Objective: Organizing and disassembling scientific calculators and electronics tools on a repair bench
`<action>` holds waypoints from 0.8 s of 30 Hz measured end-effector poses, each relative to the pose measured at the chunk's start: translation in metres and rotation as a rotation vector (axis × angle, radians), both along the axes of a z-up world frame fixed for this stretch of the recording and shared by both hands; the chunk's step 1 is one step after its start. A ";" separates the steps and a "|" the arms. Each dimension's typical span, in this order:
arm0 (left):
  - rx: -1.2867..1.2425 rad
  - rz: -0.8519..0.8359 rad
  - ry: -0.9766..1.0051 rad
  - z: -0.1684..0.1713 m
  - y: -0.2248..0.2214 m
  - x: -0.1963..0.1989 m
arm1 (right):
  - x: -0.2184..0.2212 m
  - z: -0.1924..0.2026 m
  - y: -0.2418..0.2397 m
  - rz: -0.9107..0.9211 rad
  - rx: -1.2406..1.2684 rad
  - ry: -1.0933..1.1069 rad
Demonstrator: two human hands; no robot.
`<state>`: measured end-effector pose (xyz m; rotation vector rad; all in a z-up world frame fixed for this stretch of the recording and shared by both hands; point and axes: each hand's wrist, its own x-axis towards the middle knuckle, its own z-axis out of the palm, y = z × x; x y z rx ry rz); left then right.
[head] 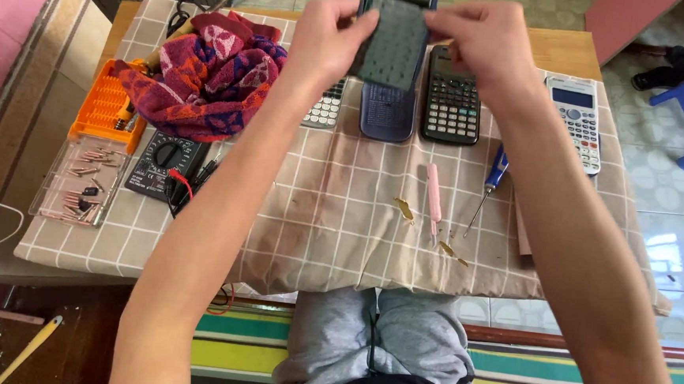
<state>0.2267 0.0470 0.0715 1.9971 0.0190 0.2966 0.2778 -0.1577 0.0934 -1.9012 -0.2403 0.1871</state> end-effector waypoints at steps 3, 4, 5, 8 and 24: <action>0.027 -0.046 -0.140 0.007 0.002 0.015 | 0.006 0.017 0.000 0.007 0.022 -0.028; -0.011 -0.019 -0.077 0.012 -0.002 0.014 | 0.000 0.025 0.000 -0.019 -0.018 -0.006; -0.050 0.007 -0.013 0.016 -0.006 0.013 | -0.006 0.033 0.000 -0.045 -0.059 0.015; 0.005 0.052 0.030 0.014 -0.014 0.018 | 0.011 0.010 -0.007 -0.056 -0.014 0.008; 0.482 0.256 0.429 -0.082 -0.036 0.003 | 0.017 -0.103 -0.006 -0.114 -0.359 -0.021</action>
